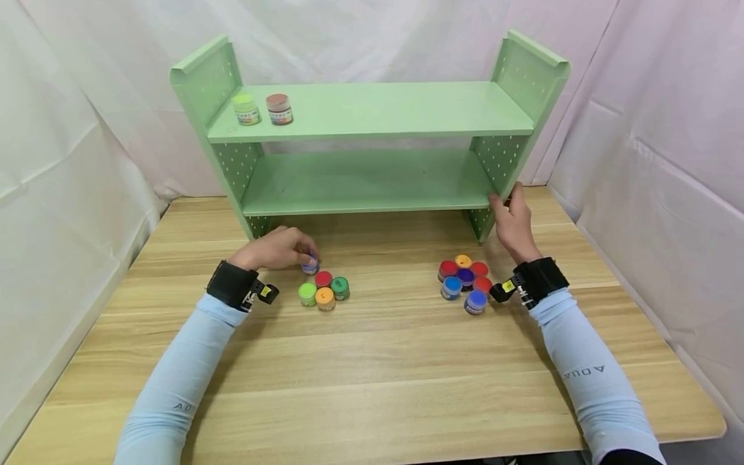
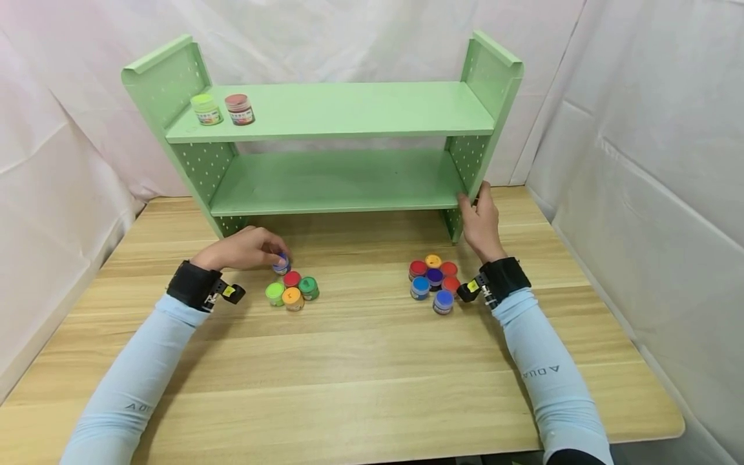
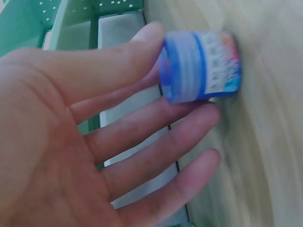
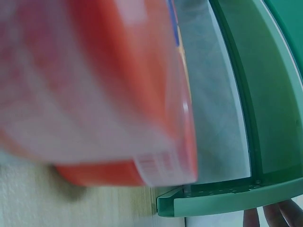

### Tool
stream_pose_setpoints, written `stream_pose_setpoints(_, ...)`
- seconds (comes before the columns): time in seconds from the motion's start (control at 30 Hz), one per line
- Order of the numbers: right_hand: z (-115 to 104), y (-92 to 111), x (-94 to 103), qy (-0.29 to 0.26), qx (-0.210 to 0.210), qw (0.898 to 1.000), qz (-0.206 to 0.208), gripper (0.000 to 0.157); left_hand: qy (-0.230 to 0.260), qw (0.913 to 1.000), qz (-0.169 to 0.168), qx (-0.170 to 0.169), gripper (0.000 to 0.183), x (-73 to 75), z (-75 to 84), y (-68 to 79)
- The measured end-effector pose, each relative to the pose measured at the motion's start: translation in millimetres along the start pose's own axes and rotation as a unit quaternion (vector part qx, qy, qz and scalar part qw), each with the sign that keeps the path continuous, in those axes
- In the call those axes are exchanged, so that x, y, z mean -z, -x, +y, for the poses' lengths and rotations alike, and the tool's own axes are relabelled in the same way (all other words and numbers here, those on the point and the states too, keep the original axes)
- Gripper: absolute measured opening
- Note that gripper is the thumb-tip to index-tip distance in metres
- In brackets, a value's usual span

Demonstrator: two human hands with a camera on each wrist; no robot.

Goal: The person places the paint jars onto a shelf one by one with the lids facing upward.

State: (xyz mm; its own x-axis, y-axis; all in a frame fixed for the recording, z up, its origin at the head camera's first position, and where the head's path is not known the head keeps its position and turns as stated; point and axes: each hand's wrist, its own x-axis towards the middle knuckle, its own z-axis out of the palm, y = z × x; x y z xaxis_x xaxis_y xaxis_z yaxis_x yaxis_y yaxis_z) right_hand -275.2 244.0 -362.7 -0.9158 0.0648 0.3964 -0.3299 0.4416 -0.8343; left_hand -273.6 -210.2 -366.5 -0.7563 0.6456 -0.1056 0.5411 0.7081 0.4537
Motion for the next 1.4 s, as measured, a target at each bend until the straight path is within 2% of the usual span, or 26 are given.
stream_pose_setpoints(0.37, 2, 0, -0.4, 0.008, 0.007, 1.0, 0.0, 0.051, -0.021, 0.9971, 0.066, 0.03, 0.021, -7.3, 0.7, -7.6)
stream_pose_setpoints(0.47, 5, -2, -0.1, 0.004, 0.009, 1.0, 0.0, 0.05, -0.026, 0.9966, 0.069, 0.037, 0.027, -6.7, 0.1, -6.9)
stream_pose_setpoints(0.6, 20, -9, 0.3, -0.001, 0.013, 1.0, 0.0, 0.051, -0.021, 0.9967, 0.061, 0.05, 0.036, -6.4, -0.7, -6.1)
stream_pose_setpoints(0.73, 31, -13, 0.0, 0.002, 0.011, 1.0, 0.0, 0.052, -0.019, 0.9967, 0.059, 0.053, 0.032, -8.0, -2.6, -7.4)
stream_pose_setpoints(0.83, 23, -9, 0.4, 0.002, 0.011, 1.0, -0.001, 0.052, -0.018, 0.9965, 0.065, 0.048, 0.032, -10.4, -3.9, -8.9)
stream_pose_setpoints(0.97, 6, -3, 0.7, -0.004, 0.008, 1.0, -0.003, 0.05, -0.021, 0.9954, 0.075, 0.056, 0.042, -13.3, -4.9, -11.1)
stream_pose_setpoints(1.1, 3, -1, 1.7, -0.007, 0.002, 1.0, -0.006, 0.049, -0.025, 0.9944, 0.076, 0.069, 0.051, -15.8, -5.5, -12.9)
stream_pose_setpoints(1.4, 1, 0, 0.2, -0.001, 0.007, 1.0, -0.002, 0.05, -0.029, 0.992, 0.097, 0.074, 0.037, -18.2, -3.1, -12.5)
